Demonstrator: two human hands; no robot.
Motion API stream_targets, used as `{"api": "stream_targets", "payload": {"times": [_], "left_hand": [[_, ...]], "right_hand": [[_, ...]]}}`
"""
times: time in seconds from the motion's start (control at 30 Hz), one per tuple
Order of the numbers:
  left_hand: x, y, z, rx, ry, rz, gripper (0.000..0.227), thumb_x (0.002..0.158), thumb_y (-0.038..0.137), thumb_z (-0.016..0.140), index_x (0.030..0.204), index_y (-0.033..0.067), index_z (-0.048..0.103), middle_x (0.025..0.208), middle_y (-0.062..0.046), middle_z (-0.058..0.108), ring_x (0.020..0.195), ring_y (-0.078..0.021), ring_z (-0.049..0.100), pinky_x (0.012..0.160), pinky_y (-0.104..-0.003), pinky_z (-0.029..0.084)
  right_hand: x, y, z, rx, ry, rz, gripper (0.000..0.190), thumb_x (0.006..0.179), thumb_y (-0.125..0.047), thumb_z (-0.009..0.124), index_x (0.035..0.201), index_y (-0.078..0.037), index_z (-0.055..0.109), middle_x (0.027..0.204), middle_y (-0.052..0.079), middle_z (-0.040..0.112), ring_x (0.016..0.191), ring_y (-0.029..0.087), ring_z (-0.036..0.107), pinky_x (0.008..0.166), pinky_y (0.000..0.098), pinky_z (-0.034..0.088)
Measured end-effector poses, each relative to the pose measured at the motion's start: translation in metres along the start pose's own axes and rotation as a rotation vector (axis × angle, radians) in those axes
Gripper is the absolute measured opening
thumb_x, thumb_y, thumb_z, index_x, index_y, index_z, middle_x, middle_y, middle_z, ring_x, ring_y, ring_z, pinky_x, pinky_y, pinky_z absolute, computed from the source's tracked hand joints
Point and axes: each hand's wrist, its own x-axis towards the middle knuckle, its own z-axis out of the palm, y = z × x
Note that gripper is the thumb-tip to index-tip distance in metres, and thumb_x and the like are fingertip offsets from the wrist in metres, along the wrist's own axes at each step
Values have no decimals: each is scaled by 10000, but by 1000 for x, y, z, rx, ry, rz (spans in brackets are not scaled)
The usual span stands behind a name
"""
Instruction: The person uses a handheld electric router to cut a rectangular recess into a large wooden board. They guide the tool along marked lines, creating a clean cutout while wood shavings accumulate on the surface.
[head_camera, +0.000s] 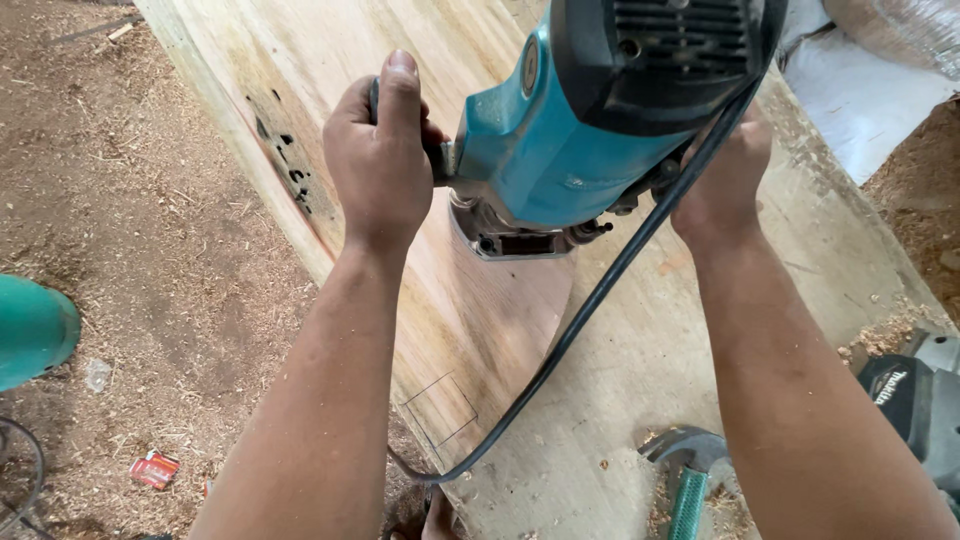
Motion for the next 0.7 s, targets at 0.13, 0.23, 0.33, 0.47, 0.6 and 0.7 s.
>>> {"api": "stream_targets", "payload": {"times": [0.13,0.23,0.33,0.47,0.6,0.7], "left_hand": [[3,8,-1,-22,-10,-43,441,1032,417,590,764,66,597,635,-11,577,569,-98,599,514,-275,504],[1,6,0,-12,-3,-35,452,1043,421,582,760,68,592,633,-15,572,567,-99,603,522,-277,525],[-1,-1,-2,-11,-12,-9,449,1051,420,591,776,65,594,660,-14,579,590,-100,594,556,-276,539],[-5,-14,-3,-17,13,-16,444,1038,425,593,777,66,591,666,-11,579,599,-101,608,558,-276,535],[-1,-5,-4,-21,-24,1,447,1047,427,594,775,73,585,669,-17,584,605,-98,604,559,-273,525],[1,3,-2,-9,-33,9,441,1038,427,583,762,84,584,652,-18,587,592,-96,621,536,-271,525]], "right_hand": [[1,-10,-2,-49,-41,-13,216,1120,-99,516,913,-94,578,696,-45,518,554,66,480,482,245,359],[1,-4,-12,14,-165,-71,330,1170,-91,537,841,-110,529,643,-55,456,495,55,422,424,235,306],[2,9,-22,87,-209,-51,408,1178,-53,535,781,-131,480,618,-67,420,463,32,374,395,207,261],[-1,21,-18,89,-84,-28,255,1092,-69,510,848,-133,547,622,-86,431,470,34,387,405,231,288],[-1,0,2,-39,-36,-31,207,1085,-99,511,900,-97,603,720,-53,552,570,49,506,494,233,391],[-5,-17,10,-173,-20,-61,210,1063,-137,503,884,-97,607,741,-50,604,599,46,569,502,216,436]]}}
